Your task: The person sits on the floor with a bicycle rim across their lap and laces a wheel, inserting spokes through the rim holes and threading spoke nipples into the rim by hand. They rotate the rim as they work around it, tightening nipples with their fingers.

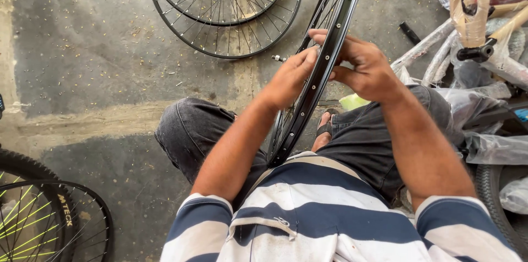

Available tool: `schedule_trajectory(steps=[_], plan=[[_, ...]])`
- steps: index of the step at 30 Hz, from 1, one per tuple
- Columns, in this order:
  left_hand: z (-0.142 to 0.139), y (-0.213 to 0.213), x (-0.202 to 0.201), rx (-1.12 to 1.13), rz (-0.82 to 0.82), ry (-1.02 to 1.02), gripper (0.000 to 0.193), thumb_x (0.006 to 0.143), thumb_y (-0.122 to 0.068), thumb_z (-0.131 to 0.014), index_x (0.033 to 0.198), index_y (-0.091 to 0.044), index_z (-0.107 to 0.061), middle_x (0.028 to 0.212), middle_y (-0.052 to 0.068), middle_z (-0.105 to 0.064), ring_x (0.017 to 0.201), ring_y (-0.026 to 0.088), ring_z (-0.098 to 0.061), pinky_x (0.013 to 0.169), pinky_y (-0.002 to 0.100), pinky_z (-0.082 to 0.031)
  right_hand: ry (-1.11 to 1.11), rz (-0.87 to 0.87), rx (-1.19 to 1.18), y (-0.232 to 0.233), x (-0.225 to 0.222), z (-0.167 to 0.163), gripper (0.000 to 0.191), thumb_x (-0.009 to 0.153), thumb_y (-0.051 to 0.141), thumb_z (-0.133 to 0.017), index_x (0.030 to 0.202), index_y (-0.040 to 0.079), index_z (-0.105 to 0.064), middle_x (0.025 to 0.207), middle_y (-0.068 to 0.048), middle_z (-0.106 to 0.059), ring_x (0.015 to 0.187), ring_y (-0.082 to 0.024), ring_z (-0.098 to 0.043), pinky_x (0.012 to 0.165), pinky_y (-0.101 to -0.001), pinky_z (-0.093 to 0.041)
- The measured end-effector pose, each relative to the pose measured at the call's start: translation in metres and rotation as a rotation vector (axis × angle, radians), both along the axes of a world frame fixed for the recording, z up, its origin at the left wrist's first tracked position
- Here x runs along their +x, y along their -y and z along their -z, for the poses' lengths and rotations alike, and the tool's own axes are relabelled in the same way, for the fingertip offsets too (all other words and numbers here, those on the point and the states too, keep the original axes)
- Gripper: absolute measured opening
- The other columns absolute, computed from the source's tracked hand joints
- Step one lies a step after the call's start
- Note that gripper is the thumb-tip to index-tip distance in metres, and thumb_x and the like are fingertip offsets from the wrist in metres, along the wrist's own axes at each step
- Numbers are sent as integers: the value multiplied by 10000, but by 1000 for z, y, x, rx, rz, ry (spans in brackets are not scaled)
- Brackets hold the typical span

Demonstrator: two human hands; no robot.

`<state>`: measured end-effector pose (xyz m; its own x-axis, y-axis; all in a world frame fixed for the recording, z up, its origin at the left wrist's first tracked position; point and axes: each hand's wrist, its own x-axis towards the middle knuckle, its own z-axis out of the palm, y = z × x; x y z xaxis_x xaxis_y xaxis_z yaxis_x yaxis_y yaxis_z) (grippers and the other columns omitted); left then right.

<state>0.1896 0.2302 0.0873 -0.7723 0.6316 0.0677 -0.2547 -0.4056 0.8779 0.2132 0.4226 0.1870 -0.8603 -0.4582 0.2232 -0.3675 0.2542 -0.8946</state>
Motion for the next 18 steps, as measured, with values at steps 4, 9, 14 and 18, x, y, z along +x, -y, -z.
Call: schedule_trajectory(steps=[4,9,14,18], plan=[[4,2,-9,139,89,52,453,1116,-405,-465,1324,-26,-600,1186,17,-663,1119,98,-604,1032,307,-485,-91,12,-38,6,-2,9,439,957,-11,-732,1377,23,-606,1414,-103,-625,1094,-150,-685,865,-273,-584],[9,-10,10,241,-101,115,340,1146,-301,-555,1387,-61,-539,1222,15,-581,1086,101,-546,977,305,-456,-472,605,90,35,4,31,369,968,95,-886,860,38,-537,871,-57,-629,669,-154,-627,602,-284,-474],[8,-4,10,267,-114,70,377,1176,-317,-507,1378,-7,-577,1162,30,-627,1094,93,-571,1022,281,-466,-631,694,140,50,12,33,529,850,164,-990,800,39,-478,866,-98,-553,700,-197,-547,590,-321,-432],[6,0,9,198,-27,-25,453,1107,-365,-493,1386,-17,-572,1248,20,-671,1162,72,-602,1050,254,-487,-521,517,105,34,19,16,311,881,111,-918,961,10,-636,1108,-155,-660,789,-166,-597,681,-315,-497]])
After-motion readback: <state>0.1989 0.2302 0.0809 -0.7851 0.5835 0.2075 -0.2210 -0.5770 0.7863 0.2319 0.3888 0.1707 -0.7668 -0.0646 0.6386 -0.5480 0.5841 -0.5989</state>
